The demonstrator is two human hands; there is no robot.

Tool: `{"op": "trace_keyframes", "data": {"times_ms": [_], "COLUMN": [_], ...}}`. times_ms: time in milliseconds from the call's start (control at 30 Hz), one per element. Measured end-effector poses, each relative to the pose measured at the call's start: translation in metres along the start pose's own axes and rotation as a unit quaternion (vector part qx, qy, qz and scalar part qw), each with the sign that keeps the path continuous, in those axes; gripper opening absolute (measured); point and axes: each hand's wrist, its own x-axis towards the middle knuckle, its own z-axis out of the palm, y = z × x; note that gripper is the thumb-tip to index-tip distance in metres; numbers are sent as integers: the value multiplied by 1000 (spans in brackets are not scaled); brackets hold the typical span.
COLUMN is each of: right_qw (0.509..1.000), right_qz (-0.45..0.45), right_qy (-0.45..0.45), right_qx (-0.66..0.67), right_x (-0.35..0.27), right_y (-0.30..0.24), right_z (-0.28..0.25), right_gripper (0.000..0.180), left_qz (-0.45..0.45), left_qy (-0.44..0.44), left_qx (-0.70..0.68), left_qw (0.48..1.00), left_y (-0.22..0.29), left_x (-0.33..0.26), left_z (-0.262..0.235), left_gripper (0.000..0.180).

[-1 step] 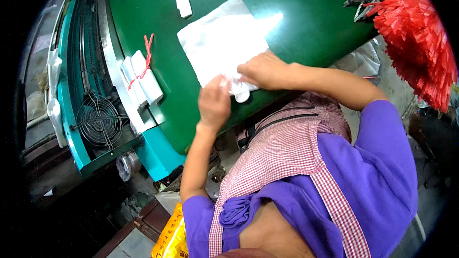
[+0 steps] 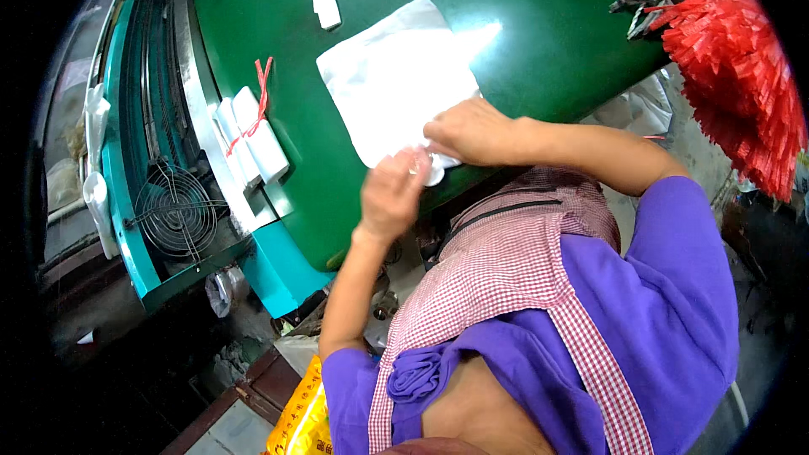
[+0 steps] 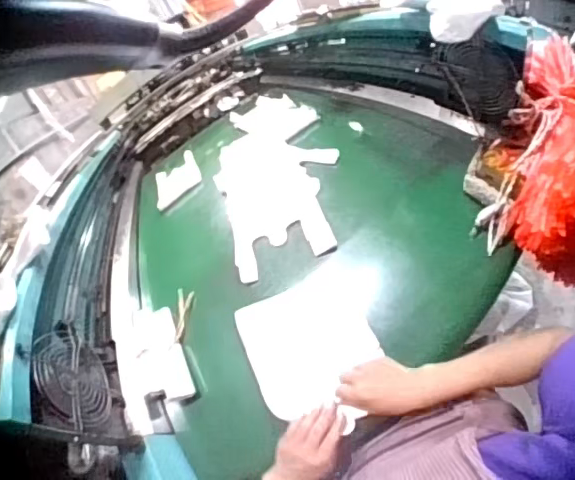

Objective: The person folds white plastic sheets on a green table and ties them with red string. They then walk to a large industrial machine, remove a plastic-wrapped roll, and load it onto the machine's spindle.

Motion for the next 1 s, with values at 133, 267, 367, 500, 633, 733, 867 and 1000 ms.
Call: {"op": "trace_keyframes", "data": {"times_ms": [133, 267, 367, 500, 633, 733, 867, 1000], "right_qw": [988, 995, 993, 986, 987, 971, 684, 544], "right_qz": [-72, -53, -91, -66, -116, -77, 270, 213], "right_qy": [53, 83, 64, 56, 112, 143, 46, 106], "right_qx": [-124, 0, -25, -146, -23, 177, 676, 805], "right_x": [0, 13, 16, 15, 0, -31, -43, -5], "right_y": [12, 3, -5, 13, 3, -16, -11, 14], "right_z": [2, -21, -18, 5, -3, -2, 4, -17], "right_gripper": [28, 47, 51, 57, 51, 47, 52, 41], "left_qz": [-32, -243, -311, -107, -139, -156, -230, -117], "left_qy": [31, -108, -39, 26, -77, -157, -86, -136], "left_qx": [-81, -215, -238, 3, -5, 19, -161, -240], "left_qw": [996, 940, 919, 994, 987, 975, 956, 954], "left_y": [4, -28, -46, -32, -16, -25, -46, -31], "left_x": [3, 36, 50, 40, 37, 53, 44, 15], "left_z": [13, 5, 7, -8, 2, 5, 6, -10], "left_gripper": [29, 13, 15, 36, 44, 35, 28, 46]}}
